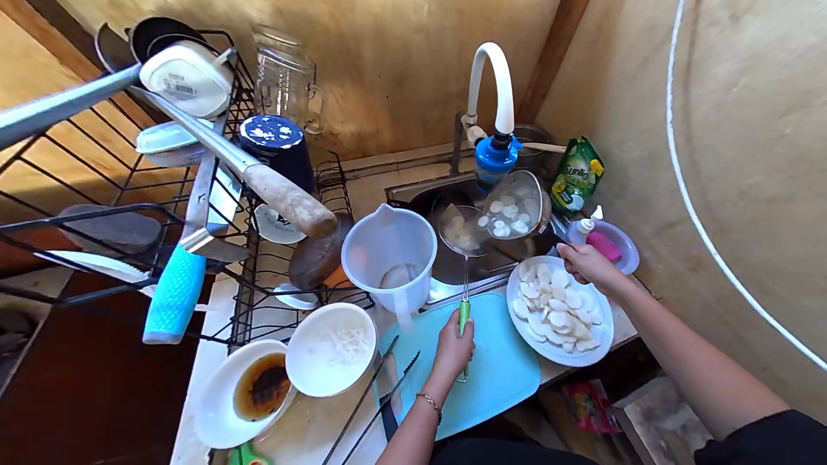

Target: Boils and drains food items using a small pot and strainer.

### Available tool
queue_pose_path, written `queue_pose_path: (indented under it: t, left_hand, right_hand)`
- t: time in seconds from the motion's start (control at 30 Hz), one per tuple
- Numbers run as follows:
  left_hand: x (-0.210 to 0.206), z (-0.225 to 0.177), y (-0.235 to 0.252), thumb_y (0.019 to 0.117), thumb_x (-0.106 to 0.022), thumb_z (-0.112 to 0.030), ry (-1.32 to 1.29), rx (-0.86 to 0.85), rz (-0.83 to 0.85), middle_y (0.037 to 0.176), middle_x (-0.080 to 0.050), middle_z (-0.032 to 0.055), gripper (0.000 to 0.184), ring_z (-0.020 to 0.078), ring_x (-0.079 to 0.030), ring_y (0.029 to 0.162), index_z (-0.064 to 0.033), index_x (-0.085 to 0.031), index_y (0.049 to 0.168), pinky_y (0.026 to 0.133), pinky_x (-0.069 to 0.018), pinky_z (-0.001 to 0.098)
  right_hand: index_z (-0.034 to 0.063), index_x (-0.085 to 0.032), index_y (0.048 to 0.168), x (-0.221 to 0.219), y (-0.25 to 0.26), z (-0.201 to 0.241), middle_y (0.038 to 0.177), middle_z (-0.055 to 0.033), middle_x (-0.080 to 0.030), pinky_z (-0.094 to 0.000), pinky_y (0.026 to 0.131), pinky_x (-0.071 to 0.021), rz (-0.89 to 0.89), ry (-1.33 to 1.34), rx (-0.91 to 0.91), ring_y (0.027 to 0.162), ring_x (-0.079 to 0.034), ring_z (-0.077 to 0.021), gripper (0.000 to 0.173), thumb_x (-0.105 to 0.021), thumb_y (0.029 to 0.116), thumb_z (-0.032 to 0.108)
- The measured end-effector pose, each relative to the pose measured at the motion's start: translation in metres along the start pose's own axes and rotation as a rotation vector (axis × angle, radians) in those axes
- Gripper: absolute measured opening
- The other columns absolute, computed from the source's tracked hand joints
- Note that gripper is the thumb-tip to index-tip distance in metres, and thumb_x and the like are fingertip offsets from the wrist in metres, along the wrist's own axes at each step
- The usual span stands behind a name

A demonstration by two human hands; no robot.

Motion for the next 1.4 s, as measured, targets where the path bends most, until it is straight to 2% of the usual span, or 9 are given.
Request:
queue_pose_path:
  t: [0.07, 0.17, 0.23, 0.3, 0.37, 0.57, 1.03, 1.4]
  left_hand:
    - [0.0, 0.0, -0.001, 0.1101, -0.042, -0.018, 0.004, -0.003, -0.004, 0.083, -0.053, 0.0074, 0.037, 0.0126, -0.054, 0.059, 0.0027, -0.046, 0.141, 0.059, -0.0513, 0.0287]
    - [-0.002, 0.0, 0.0, 0.1102, -0.042, -0.017, -0.001, -0.004, -0.01, 0.082, -0.053, 0.0069, 0.037, 0.0125, -0.054, 0.058, 0.0029, -0.045, 0.141, 0.058, -0.0511, 0.0285]
    - [-0.004, -0.002, 0.0, 0.1102, -0.043, -0.017, -0.006, -0.003, -0.011, 0.081, -0.053, 0.0067, 0.037, 0.0124, -0.053, 0.057, 0.0027, -0.045, 0.141, 0.058, -0.0506, 0.0282]
    - [-0.005, -0.003, 0.001, 0.1102, -0.043, -0.017, -0.008, -0.007, -0.013, 0.081, -0.053, 0.0067, 0.037, 0.0123, -0.053, 0.058, 0.0025, -0.045, 0.141, 0.057, -0.0507, 0.0281]
    - [-0.006, -0.004, 0.002, 0.1103, -0.042, -0.018, -0.009, -0.01, -0.017, 0.082, -0.053, 0.0069, 0.037, 0.0121, -0.054, 0.058, 0.0026, -0.046, 0.141, 0.058, -0.051, 0.028]
    - [-0.011, -0.003, 0.004, 0.1102, -0.043, -0.017, -0.037, -0.011, -0.02, 0.082, -0.053, 0.007, 0.035, 0.012, -0.053, 0.058, 0.0032, -0.047, 0.138, 0.058, -0.0506, 0.0275]
    - [-0.024, -0.01, 0.002, 0.1103, -0.043, -0.018, -0.066, -0.016, 0.024, 0.082, -0.053, 0.0062, 0.035, 0.0114, -0.053, 0.057, 0.0029, -0.048, 0.138, 0.057, -0.0506, 0.027]
    - [-0.021, -0.019, -0.003, 0.1102, -0.043, -0.018, -0.037, -0.035, 0.011, 0.082, -0.053, 0.006, 0.035, 0.0112, -0.053, 0.057, 0.0025, -0.047, 0.139, 0.057, -0.0504, 0.0266]
  right_hand:
    - [0.0003, -0.055, 0.101, 0.0, 0.002, 0.003, 0.068, 0.0007, -0.042, -0.0247, 0.051, -0.0342, -0.01, -0.103, 0.016, 0.051, -0.037, -0.0078, 0.039, -0.035, 0.1139, 0.032]
    - [-0.0032, -0.058, 0.108, -0.004, 0.004, 0.008, 0.074, -0.0037, -0.046, -0.0293, 0.058, -0.0393, -0.026, -0.238, 0.046, 0.058, -0.043, -0.0117, 0.042, -0.034, 0.1141, 0.032]
    - [-0.0068, -0.059, 0.114, -0.008, 0.005, 0.011, 0.084, -0.013, -0.054, -0.0397, 0.072, -0.0455, -0.027, -0.346, 0.062, 0.072, -0.052, -0.0217, 0.046, -0.034, 0.1141, 0.032]
    - [-0.0094, -0.059, 0.12, -0.014, 0.005, 0.017, 0.097, -0.023, -0.062, -0.0504, 0.088, -0.0472, -0.035, -0.444, 0.071, 0.09, -0.061, -0.0329, 0.05, -0.033, 0.114, 0.033]
    - [-0.0102, -0.058, 0.122, -0.021, -0.002, 0.025, 0.105, -0.0274, -0.064, -0.0538, 0.094, -0.0466, -0.047, -0.52, 0.076, 0.1, -0.064, -0.0378, 0.051, -0.032, 0.114, 0.033]
    - [-0.0104, -0.056, 0.125, -0.034, -0.014, 0.037, 0.111, -0.03, -0.065, -0.0534, 0.098, -0.0481, -0.094, -0.701, 0.077, 0.113, -0.065, -0.0413, 0.051, -0.03, 0.1141, 0.032]
    - [-0.0095, -0.05, 0.135, -0.033, -0.012, 0.03, 0.119, -0.0307, -0.066, -0.0536, 0.101, -0.049, -0.146, -0.804, 0.022, 0.119, -0.064, -0.0425, 0.049, -0.031, 0.1138, 0.03]
    - [-0.009, -0.05, 0.135, -0.02, -0.013, 0.026, 0.116, -0.0305, -0.067, -0.0547, 0.1, -0.0496, -0.189, -0.769, 0.017, 0.116, -0.066, -0.0436, 0.047, -0.032, 0.1136, 0.03]
Point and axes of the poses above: each hand's wrist, its own y-axis towards the middle knuckle, its own x-axis out of the back of the hand, z = x × y, the point moved 7 cm from there along y, towards the middle knuckle
